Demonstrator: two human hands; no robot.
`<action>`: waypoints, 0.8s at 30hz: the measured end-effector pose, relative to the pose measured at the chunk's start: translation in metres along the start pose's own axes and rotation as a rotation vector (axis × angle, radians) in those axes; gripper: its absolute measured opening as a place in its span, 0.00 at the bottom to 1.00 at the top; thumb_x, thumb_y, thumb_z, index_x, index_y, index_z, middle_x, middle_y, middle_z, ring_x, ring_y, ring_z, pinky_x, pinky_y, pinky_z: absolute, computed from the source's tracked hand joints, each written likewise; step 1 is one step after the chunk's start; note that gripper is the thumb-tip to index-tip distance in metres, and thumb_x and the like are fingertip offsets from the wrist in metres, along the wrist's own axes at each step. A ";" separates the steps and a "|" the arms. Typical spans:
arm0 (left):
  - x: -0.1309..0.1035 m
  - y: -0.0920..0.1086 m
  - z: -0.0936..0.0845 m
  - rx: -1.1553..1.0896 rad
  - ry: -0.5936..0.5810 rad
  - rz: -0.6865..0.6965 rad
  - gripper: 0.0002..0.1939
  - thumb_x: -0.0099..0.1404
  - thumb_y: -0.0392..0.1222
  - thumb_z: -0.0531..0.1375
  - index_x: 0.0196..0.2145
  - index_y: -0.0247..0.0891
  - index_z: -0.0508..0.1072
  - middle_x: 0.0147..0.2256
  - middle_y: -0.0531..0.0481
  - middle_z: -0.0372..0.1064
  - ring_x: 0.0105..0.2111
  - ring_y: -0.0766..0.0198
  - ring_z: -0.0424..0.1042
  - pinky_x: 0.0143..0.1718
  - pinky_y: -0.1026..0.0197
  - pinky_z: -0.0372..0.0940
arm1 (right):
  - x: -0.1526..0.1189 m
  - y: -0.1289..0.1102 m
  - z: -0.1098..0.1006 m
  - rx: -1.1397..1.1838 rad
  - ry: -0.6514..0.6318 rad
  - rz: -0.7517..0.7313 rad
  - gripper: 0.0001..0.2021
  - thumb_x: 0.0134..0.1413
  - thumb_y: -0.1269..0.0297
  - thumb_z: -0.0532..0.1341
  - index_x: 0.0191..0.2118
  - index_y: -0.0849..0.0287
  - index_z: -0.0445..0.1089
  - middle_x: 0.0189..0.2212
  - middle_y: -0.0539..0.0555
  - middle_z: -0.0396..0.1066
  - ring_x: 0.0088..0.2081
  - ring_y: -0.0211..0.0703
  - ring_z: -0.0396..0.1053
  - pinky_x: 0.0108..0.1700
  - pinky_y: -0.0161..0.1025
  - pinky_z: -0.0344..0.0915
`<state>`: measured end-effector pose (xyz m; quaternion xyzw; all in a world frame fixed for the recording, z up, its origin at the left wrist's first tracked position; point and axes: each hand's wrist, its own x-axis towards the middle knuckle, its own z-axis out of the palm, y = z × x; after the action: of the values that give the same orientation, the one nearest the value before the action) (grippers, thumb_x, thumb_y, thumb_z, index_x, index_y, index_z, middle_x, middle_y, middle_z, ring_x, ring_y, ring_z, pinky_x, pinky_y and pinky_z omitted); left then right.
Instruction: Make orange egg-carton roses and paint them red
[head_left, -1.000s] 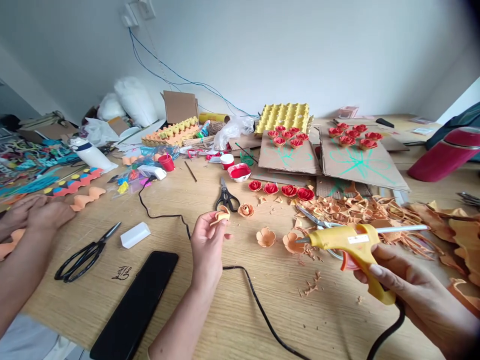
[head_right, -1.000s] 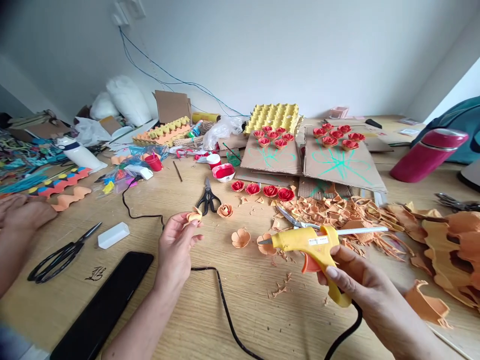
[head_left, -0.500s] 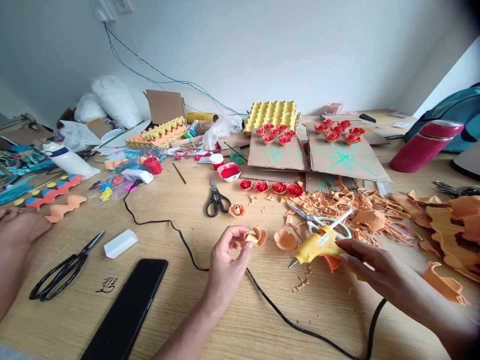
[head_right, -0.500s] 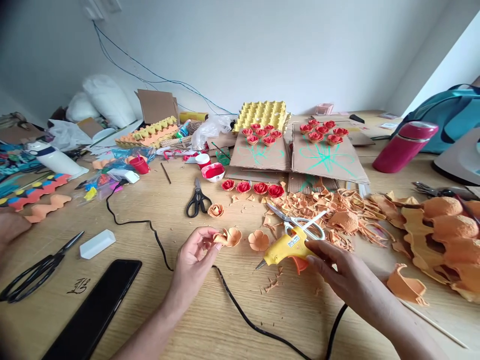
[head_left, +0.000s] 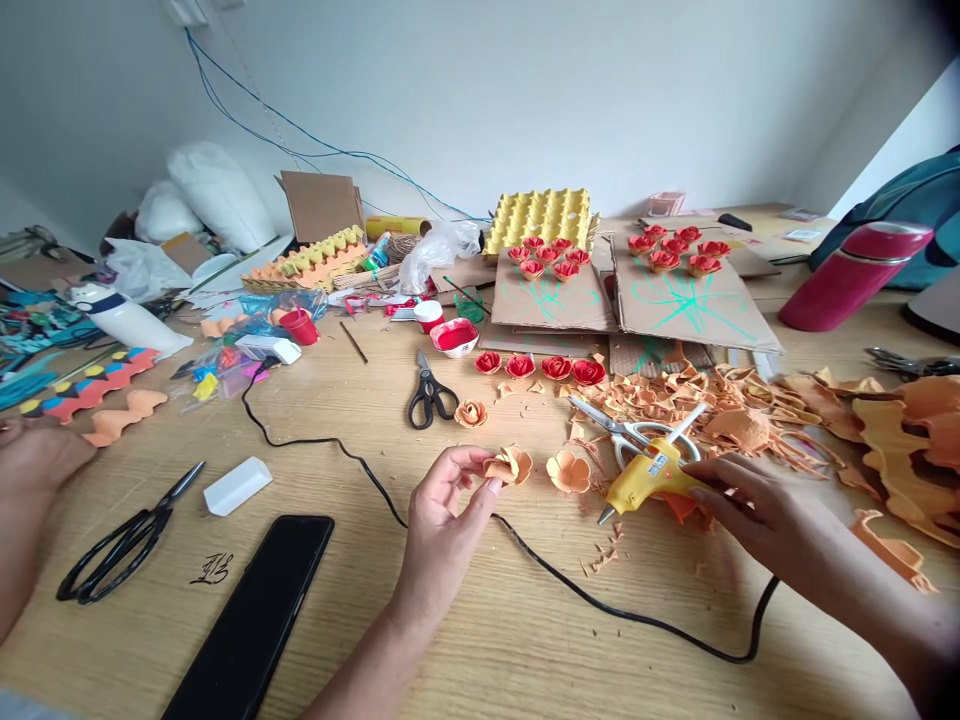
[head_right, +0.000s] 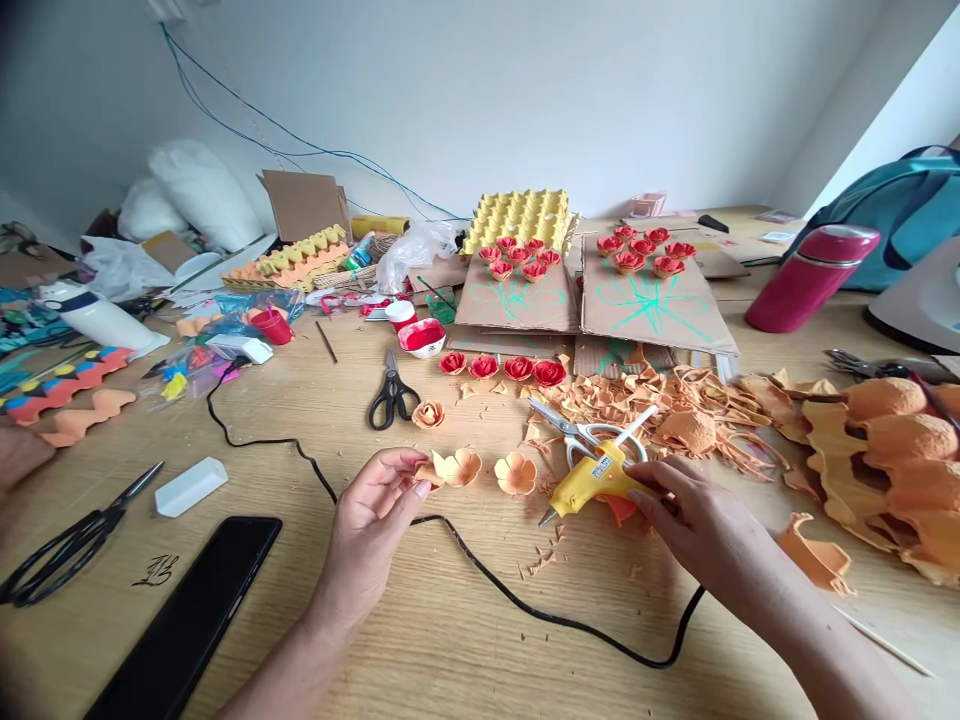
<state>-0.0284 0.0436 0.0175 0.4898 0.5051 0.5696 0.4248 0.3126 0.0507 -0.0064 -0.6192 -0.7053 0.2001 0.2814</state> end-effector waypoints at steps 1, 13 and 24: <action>0.000 0.001 0.000 -0.015 -0.002 -0.008 0.09 0.62 0.42 0.70 0.40 0.38 0.80 0.39 0.47 0.80 0.40 0.59 0.77 0.46 0.60 0.70 | 0.000 0.000 0.001 -0.008 0.003 0.002 0.20 0.63 0.42 0.60 0.43 0.52 0.80 0.37 0.57 0.79 0.35 0.54 0.77 0.37 0.48 0.71; -0.011 0.002 0.008 0.081 -0.122 0.109 0.06 0.63 0.35 0.68 0.40 0.41 0.80 0.37 0.50 0.81 0.39 0.60 0.78 0.45 0.61 0.68 | -0.014 -0.037 0.001 0.131 0.216 0.077 0.17 0.64 0.42 0.63 0.42 0.51 0.78 0.36 0.55 0.78 0.36 0.49 0.74 0.36 0.42 0.70; -0.033 0.012 0.023 0.269 -0.294 0.400 0.05 0.65 0.34 0.67 0.38 0.42 0.78 0.35 0.48 0.79 0.37 0.57 0.77 0.43 0.57 0.72 | -0.049 -0.108 0.055 1.222 -0.666 0.135 0.23 0.65 0.42 0.66 0.53 0.54 0.75 0.33 0.50 0.72 0.33 0.36 0.72 0.38 0.34 0.70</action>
<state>-0.0009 0.0138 0.0251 0.7092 0.4023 0.4927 0.3040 0.1988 -0.0109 0.0124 -0.2982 -0.4752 0.7571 0.3348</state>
